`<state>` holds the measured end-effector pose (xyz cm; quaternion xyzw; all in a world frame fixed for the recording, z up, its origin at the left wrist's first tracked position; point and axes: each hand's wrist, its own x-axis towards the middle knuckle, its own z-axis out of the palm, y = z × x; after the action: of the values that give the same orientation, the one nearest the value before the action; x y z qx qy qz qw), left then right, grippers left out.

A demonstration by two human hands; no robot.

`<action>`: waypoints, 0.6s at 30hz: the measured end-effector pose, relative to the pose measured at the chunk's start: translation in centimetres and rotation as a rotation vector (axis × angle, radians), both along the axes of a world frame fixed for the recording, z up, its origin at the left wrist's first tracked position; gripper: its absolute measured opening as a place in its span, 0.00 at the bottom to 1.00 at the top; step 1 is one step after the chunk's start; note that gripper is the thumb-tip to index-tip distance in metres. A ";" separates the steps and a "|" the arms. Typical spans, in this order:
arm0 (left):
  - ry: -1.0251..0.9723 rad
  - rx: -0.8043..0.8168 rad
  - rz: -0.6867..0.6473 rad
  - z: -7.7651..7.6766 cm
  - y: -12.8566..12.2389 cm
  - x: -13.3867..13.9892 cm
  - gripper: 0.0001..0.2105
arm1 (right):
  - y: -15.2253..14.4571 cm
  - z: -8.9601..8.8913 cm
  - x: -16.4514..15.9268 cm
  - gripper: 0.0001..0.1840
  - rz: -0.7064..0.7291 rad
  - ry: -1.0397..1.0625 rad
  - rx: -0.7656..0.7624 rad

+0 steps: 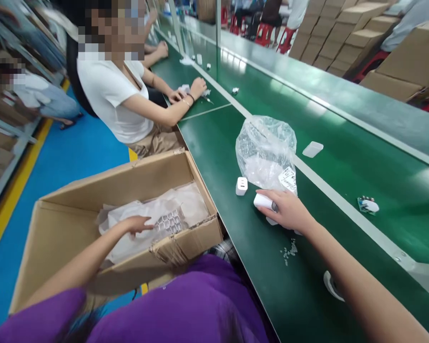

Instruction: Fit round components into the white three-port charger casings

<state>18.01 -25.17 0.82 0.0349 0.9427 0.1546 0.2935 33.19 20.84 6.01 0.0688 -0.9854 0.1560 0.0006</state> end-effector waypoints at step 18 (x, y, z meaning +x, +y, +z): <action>0.179 -0.083 -0.578 1.5 4.7 5.8 0.15 | 0.5 -1.0 -0.1 0.36 -0.035 -0.051 -0.022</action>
<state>23.77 -20.49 2.30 0.3030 0.9215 0.0223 0.2421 33.13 21.31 5.02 0.0477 -0.9843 0.1686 -0.0209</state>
